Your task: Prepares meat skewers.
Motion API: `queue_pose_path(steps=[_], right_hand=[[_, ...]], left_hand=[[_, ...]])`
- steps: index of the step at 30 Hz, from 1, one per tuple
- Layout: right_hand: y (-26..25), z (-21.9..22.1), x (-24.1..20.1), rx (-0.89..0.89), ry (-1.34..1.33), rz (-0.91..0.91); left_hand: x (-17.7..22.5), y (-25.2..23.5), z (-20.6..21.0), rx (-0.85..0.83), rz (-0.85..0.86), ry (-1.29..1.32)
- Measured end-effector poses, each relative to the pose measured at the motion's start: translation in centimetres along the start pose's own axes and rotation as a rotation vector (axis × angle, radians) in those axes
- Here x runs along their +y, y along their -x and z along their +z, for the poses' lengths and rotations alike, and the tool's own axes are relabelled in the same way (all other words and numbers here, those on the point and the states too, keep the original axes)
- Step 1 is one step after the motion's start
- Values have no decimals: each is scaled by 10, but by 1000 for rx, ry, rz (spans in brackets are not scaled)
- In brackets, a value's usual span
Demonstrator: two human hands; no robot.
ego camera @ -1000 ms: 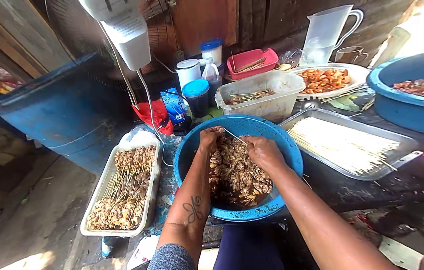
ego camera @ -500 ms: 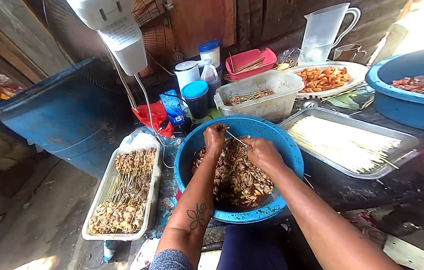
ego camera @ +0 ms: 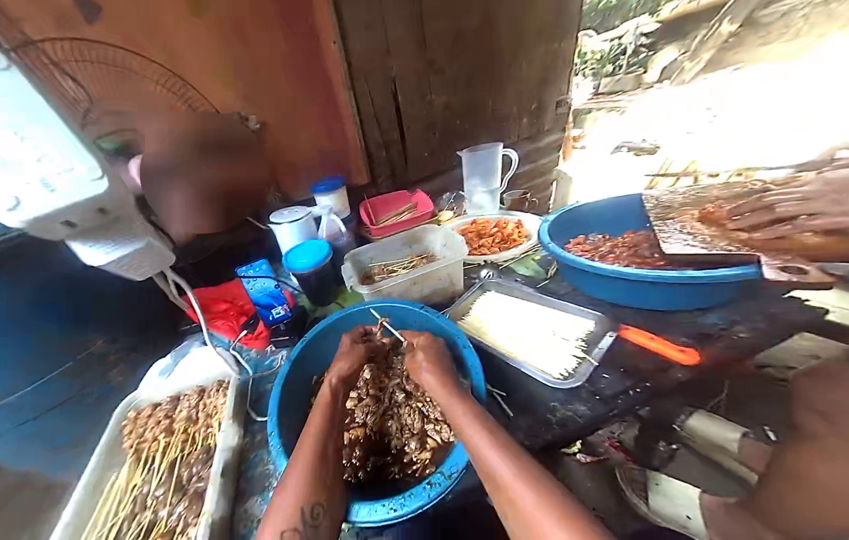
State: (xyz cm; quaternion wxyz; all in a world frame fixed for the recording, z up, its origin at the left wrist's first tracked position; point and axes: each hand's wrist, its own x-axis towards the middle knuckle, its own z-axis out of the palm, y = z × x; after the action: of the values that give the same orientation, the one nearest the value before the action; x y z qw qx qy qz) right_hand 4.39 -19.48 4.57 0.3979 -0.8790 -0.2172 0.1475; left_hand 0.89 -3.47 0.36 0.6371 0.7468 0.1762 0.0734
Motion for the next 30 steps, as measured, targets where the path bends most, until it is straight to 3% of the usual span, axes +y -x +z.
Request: queue_pose_path(steps=[4, 10, 13, 21, 30], right_hand=[[1, 2, 5, 7, 0, -49], [-2, 12, 12, -74, 93, -119], [-1, 14, 11, -118, 146, -83], [-2, 14, 10, -136, 152, -55], [1, 14, 5, -87, 73, -27]], left_hand=[[-15, -7, -10, 53, -114, -60], [-21, -13, -13, 286, -101, 142], [-22, -16, -14, 317, -61, 173], [-14, -14, -11, 297, 81, -224], [11, -5, 0, 344, 105, -585]])
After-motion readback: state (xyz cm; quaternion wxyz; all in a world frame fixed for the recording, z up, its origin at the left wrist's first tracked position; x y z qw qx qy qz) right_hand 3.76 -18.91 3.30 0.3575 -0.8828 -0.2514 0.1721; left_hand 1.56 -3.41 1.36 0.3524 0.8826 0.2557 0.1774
